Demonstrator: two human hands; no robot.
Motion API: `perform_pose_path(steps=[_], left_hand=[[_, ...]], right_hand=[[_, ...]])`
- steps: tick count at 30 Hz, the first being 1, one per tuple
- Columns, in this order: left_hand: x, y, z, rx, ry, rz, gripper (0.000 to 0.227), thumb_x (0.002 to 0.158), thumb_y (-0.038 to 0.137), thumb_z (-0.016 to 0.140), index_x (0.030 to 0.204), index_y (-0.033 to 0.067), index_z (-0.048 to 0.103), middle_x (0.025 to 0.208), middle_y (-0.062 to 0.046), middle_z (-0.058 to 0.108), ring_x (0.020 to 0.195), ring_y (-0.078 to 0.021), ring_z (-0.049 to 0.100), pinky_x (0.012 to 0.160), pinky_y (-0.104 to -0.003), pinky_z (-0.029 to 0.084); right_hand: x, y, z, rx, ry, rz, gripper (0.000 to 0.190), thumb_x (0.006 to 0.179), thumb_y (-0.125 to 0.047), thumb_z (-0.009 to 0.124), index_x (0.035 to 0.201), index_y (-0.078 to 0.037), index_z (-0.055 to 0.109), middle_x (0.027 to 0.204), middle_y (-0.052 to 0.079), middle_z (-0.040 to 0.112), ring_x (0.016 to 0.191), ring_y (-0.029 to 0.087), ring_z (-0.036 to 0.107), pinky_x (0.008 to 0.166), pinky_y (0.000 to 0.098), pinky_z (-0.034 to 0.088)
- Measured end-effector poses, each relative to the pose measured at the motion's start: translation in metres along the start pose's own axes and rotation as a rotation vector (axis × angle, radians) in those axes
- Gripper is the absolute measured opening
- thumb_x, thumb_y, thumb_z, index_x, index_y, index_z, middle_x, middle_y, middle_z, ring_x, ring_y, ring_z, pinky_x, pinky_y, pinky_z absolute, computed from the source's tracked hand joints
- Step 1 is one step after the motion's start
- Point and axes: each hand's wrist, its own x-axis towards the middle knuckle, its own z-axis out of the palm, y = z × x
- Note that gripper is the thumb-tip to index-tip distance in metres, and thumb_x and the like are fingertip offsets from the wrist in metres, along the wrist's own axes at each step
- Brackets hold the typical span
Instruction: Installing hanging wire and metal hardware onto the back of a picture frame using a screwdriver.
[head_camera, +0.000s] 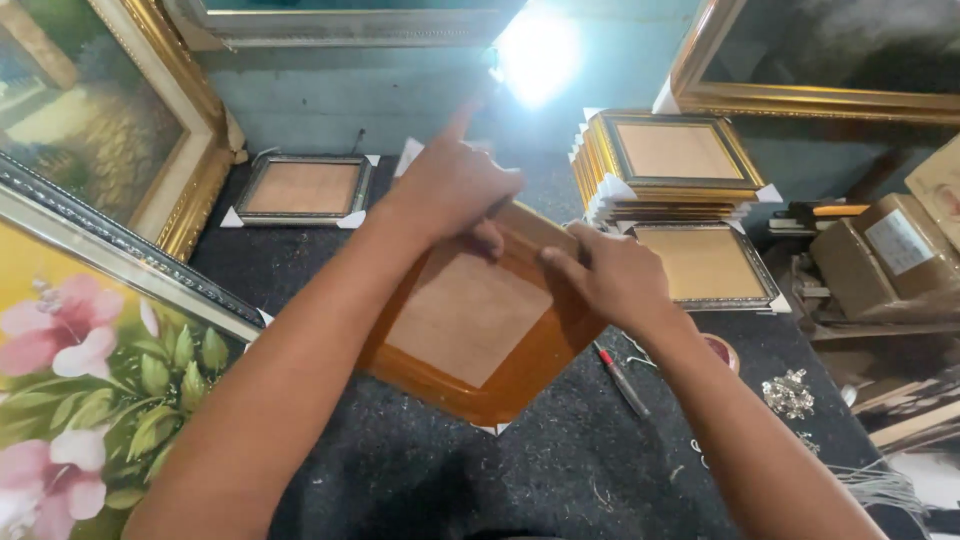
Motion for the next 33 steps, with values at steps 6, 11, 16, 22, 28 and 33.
perform_pose_path(steps=[6, 11, 16, 22, 28, 33], left_hand=[[-0.013, 0.060, 0.059, -0.178, 0.308, -0.441, 0.044, 0.081, 0.044, 0.056, 0.118, 0.0250, 0.043, 0.116, 0.001, 0.047, 0.120, -0.0243, 0.035, 0.103, -0.058, 0.016], [-0.053, 0.112, 0.110, -0.524, 0.023, -0.744, 0.053, 0.074, 0.042, 0.063, 0.120, 0.0231, 0.044, 0.132, -0.006, 0.036, 0.126, -0.0333, 0.028, 0.096, -0.063, 0.026], [-0.106, 0.140, 0.150, -0.778, -0.287, -0.940, 0.059, 0.078, 0.050, 0.055, 0.129, 0.0257, 0.036, 0.140, -0.007, 0.025, 0.131, -0.0324, 0.017, 0.100, -0.063, 0.017], [-0.162, 0.137, 0.169, -0.645, -0.416, -0.870, 0.056, 0.086, 0.047, 0.040, 0.133, 0.0206, 0.030, 0.141, -0.004, 0.026, 0.133, -0.0268, 0.016, 0.106, -0.054, 0.010], [-0.173, 0.133, 0.181, -0.657, -0.184, -0.817, 0.052, 0.075, 0.042, 0.059, 0.121, 0.0211, 0.048, 0.131, -0.005, 0.043, 0.128, -0.0309, 0.029, 0.103, -0.056, 0.018], [-0.222, 0.122, 0.178, -0.533, 0.168, -1.191, 0.031, 0.081, 0.027, 0.055, 0.112, 0.0220, 0.054, 0.111, 0.000, 0.054, 0.111, -0.0226, 0.048, 0.095, -0.041, 0.035]], right_hand=[[0.025, 0.066, 0.041, 0.266, 0.072, 0.272, 0.052, 0.084, -0.061, 0.036, 0.118, -0.026, 0.055, 0.103, 0.010, 0.062, 0.099, 0.034, 0.057, 0.084, 0.0480, 0.041], [0.036, 0.128, 0.129, 0.482, 0.028, 0.366, 0.047, 0.080, -0.061, 0.039, 0.100, -0.026, 0.063, 0.099, 0.008, 0.062, 0.101, 0.032, 0.055, 0.088, 0.0457, 0.040], [-0.009, 0.088, 0.186, 0.731, -0.072, 0.382, 0.051, 0.089, -0.043, 0.035, 0.091, -0.001, 0.063, 0.098, 0.024, 0.061, 0.104, 0.038, 0.052, 0.090, 0.0470, 0.037], [-0.006, 0.083, 0.234, 0.472, -0.245, 0.269, 0.053, 0.091, -0.045, 0.028, 0.095, -0.010, 0.066, 0.098, 0.015, 0.064, 0.102, 0.034, 0.055, 0.086, 0.0465, 0.042], [-0.016, 0.065, 0.196, 0.207, -0.153, 0.297, 0.049, 0.091, -0.042, 0.035, 0.088, -0.007, 0.069, 0.081, 0.016, 0.068, 0.085, 0.033, 0.063, 0.079, 0.0392, 0.049], [-0.027, 0.068, 0.199, 0.787, 0.073, 0.476, 0.018, 0.079, -0.022, 0.060, 0.091, -0.011, 0.068, 0.077, 0.012, 0.067, 0.072, 0.025, 0.065, 0.060, 0.0334, 0.055]])
